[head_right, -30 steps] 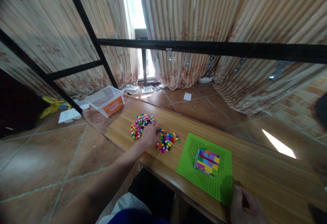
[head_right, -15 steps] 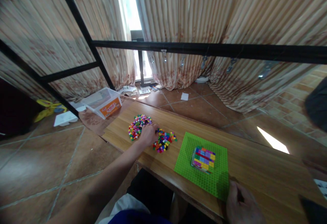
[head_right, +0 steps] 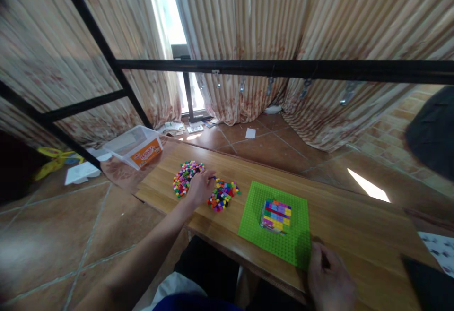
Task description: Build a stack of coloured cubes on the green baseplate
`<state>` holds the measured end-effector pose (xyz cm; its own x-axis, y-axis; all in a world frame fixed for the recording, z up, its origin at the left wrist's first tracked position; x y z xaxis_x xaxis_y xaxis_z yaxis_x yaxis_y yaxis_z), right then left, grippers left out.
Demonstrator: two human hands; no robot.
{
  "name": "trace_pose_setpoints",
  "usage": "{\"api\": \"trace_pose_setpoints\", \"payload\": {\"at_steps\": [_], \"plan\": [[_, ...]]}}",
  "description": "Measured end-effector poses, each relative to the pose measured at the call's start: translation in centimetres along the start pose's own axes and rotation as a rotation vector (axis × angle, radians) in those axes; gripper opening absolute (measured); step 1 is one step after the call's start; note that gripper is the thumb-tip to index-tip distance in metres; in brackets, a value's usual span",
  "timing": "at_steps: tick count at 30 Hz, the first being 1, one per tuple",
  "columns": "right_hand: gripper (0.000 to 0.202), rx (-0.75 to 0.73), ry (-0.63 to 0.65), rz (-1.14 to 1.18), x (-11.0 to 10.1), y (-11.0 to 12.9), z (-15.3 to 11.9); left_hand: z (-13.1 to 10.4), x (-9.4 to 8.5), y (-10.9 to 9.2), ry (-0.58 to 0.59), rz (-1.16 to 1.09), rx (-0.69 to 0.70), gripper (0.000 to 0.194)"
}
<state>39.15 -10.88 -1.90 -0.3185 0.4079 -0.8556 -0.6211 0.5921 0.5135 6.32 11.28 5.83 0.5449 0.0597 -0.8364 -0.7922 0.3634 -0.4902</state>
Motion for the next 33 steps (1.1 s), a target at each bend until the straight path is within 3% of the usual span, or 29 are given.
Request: {"api": "trace_pose_setpoints", "payload": {"at_steps": [4, 13, 18, 26, 33], "plan": [[0.046, -0.028, -0.046, 0.065, 0.0, 0.4, -0.2, -1.0, 0.2, -2.1, -0.029, -0.296, 0.068, 0.028], [0.048, -0.076, -0.084, 0.112, -0.1, 1.2, -0.3, -3.5, 4.9, -8.2, 0.221, -0.837, 0.057, 0.024], [0.048, -0.079, -0.076, 0.140, -0.1, 1.3, -0.3, -3.1, 5.5, -9.7, 0.243, -0.761, 0.041, 0.031], [0.049, -0.113, -0.096, 0.143, -0.1, 1.4, -0.5, -2.3, 5.6, -11.5, 0.224, -0.620, 0.132, 0.033], [0.046, -0.106, -0.094, 0.157, 0.0, 1.4, -0.5, -3.0, 5.2, -10.9, 0.197, -0.573, 0.129, 0.033]]}}
Point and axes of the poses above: each hand's wrist, its own z-axis towards the middle knuckle, its own x-axis out of the palm, y = z × x, the point moved 3 cm from there along z, towards the middle knuckle, and after that the axes turned 3 degrees about y, right-handed, at the moved point
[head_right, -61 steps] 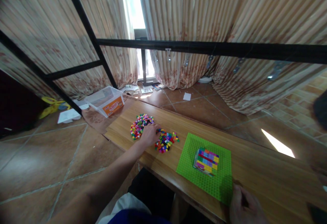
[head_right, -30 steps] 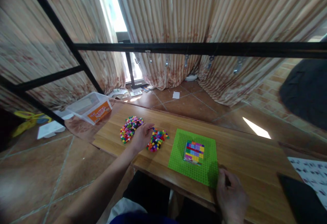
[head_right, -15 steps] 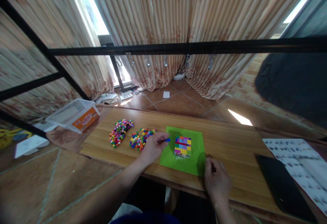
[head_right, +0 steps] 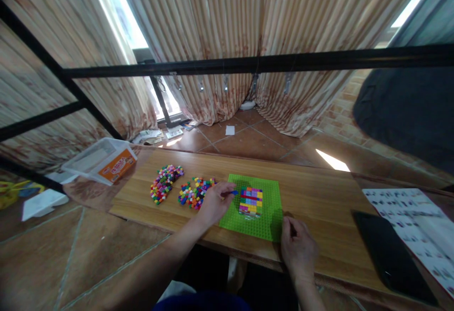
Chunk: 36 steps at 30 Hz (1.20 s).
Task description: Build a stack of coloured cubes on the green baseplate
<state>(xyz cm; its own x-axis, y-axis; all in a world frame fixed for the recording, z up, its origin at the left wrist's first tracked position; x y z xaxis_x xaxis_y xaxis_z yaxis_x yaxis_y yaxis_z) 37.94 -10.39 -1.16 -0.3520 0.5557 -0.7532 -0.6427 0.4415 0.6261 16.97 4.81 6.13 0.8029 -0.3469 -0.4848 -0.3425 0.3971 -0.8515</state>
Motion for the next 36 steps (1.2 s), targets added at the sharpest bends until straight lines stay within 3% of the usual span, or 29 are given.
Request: {"api": "trace_pose_setpoints", "payload": {"at_steps": [4, 9, 15, 22, 29, 32, 34, 36], "plan": [[0.046, 0.001, -0.013, -0.017, 0.0, -0.1, 0.0, -1.5, -0.8, 1.1, -0.030, 0.006, -0.065, 0.031], [0.047, -0.016, -0.009, -0.042, -0.2, 0.0, 0.0, -3.2, -0.6, 2.3, -0.056, -0.118, -0.143, 0.025], [0.048, -0.004, 0.011, -0.047, -0.5, 0.1, -0.3, -4.5, -0.8, 2.4, -0.034, -0.155, -0.212, 0.025], [0.047, 0.034, 0.027, -0.101, -0.6, 0.1, -0.2, -7.6, -2.7, 2.5, 0.053, -0.080, -0.145, 0.021], [0.046, 0.139, 0.050, -0.065, -1.4, -0.2, 0.0, -10.8, -6.2, 4.7, 0.031, 0.266, -0.245, 0.022], [0.047, 0.086, -0.065, -0.051, -2.4, 1.9, -1.2, -11.1, -8.1, 5.7, -0.012, 0.406, -0.289, 0.024], [0.045, -0.072, -0.124, 0.007, -2.5, 4.6, -2.5, -11.0, -8.9, 6.3, -0.027, 0.464, -0.293, 0.024], [0.039, -0.274, -0.084, 0.137, -1.7, 8.1, -4.0, -10.6, -9.2, 6.8, -0.031, 0.492, -0.284, 0.026]]}}
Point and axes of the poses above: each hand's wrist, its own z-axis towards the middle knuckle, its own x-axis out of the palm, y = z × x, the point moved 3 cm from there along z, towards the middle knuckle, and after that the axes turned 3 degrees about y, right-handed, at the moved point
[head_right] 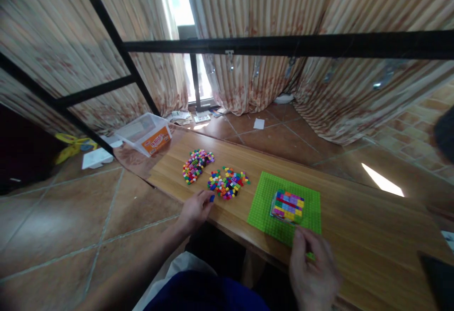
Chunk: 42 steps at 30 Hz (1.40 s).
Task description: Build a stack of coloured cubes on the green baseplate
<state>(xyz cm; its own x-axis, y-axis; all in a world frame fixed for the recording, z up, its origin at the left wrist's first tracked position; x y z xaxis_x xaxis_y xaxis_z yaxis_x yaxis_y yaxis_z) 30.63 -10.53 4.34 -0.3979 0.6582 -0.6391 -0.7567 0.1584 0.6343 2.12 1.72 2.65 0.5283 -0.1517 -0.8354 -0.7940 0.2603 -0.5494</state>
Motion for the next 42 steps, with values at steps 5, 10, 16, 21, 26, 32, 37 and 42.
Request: {"api": "trace_pose_setpoints", "payload": {"at_steps": [5, 10, 16, 21, 26, 32, 37, 42], "plan": [[0.031, -0.247, 0.322, 0.160, 6.1, 6.6, 0.1, 1.2, 0.7, -0.1, 0.000, -0.001, 0.001, 0.031], [0.035, -0.229, 0.423, 0.044, 11.3, 7.9, 2.8, 1.6, 1.1, 0.1, -0.015, -0.100, -0.009, 0.042], [0.032, -0.251, 0.516, -0.085, 14.6, 8.4, 4.2, 1.1, 1.4, 0.8, -0.061, -0.187, 0.072, 0.051], [0.028, -0.227, 0.520, -0.099, 15.4, 8.2, 4.2, 0.9, 1.2, 0.6, -0.100, -0.215, 0.163, 0.051], [0.027, -0.196, 0.491, -0.072, 14.8, 8.6, 4.2, 0.8, 0.8, 0.5, -0.117, -0.249, 0.152, 0.044], [0.025, -0.072, 0.385, 0.240, 11.2, 9.7, 2.5, 0.6, 0.5, -1.2, -0.160, -0.517, 0.068, 0.030], [0.024, -0.026, 0.390, 0.378, 8.3, 10.5, 0.4, 1.4, 1.0, -5.2, 0.012, -0.977, -0.041, 0.024], [0.023, -0.045, 0.368, 0.355, 6.3, 9.5, 0.0, 1.9, 1.7, -8.2, 0.111, -1.135, -0.070, 0.019]]}}
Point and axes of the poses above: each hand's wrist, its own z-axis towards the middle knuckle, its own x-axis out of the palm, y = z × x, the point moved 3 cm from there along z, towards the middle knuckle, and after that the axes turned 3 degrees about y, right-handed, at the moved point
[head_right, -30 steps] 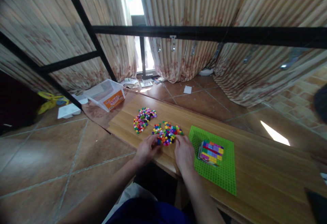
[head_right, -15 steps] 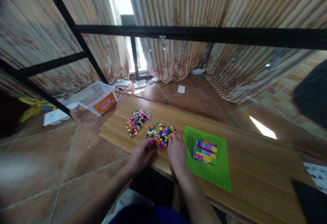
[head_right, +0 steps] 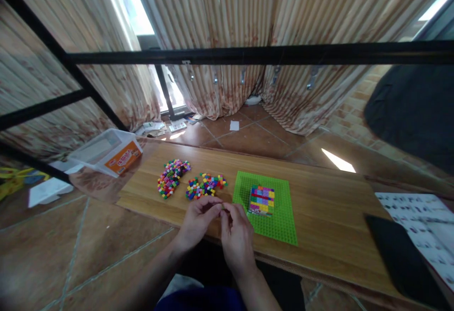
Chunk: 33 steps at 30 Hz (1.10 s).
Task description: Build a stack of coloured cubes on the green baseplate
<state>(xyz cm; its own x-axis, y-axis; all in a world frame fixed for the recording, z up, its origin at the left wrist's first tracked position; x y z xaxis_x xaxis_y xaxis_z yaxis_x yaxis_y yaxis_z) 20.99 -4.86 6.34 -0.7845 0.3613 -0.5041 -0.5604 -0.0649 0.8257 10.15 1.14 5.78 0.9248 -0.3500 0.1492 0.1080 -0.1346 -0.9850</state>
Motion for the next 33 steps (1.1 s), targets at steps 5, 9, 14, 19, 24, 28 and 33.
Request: {"api": "trace_pose_setpoints", "payload": {"at_steps": [5, 9, 14, 19, 24, 28, 33], "plan": [[0.024, -0.031, -0.064, -0.067, -2.0, -1.6, -0.7, 0.4, 2.2, 0.3, 0.040, 0.007, -0.030, 0.017], [0.023, -0.020, -0.086, -0.073, -3.6, -2.4, -1.1, 0.8, 3.8, 0.0, 0.101, 0.023, -0.066, 0.020], [0.022, -0.040, 0.035, 0.026, -6.1, -2.6, -0.4, 1.8, 5.0, -1.0, 0.296, 0.041, -0.144, 0.030], [0.023, -0.077, 0.073, -0.039, -8.0, -3.3, 1.0, 3.3, 5.7, -1.4, 0.437, 0.146, -0.122, 0.029], [0.030, -0.152, -0.151, -0.255, -9.0, -5.1, 3.2, 5.4, 5.7, -1.0, 0.245, 0.361, 0.092, 0.013], [0.031, -0.206, -0.215, -0.376, -8.7, -6.7, 4.6, 6.9, 5.4, -0.1, 0.084, 0.553, 0.152, 0.020], [0.030, -0.216, -0.195, -0.507, -8.2, -7.7, 4.9, 8.0, 6.2, 0.3, 0.095, 0.666, 0.201, 0.028]]}}
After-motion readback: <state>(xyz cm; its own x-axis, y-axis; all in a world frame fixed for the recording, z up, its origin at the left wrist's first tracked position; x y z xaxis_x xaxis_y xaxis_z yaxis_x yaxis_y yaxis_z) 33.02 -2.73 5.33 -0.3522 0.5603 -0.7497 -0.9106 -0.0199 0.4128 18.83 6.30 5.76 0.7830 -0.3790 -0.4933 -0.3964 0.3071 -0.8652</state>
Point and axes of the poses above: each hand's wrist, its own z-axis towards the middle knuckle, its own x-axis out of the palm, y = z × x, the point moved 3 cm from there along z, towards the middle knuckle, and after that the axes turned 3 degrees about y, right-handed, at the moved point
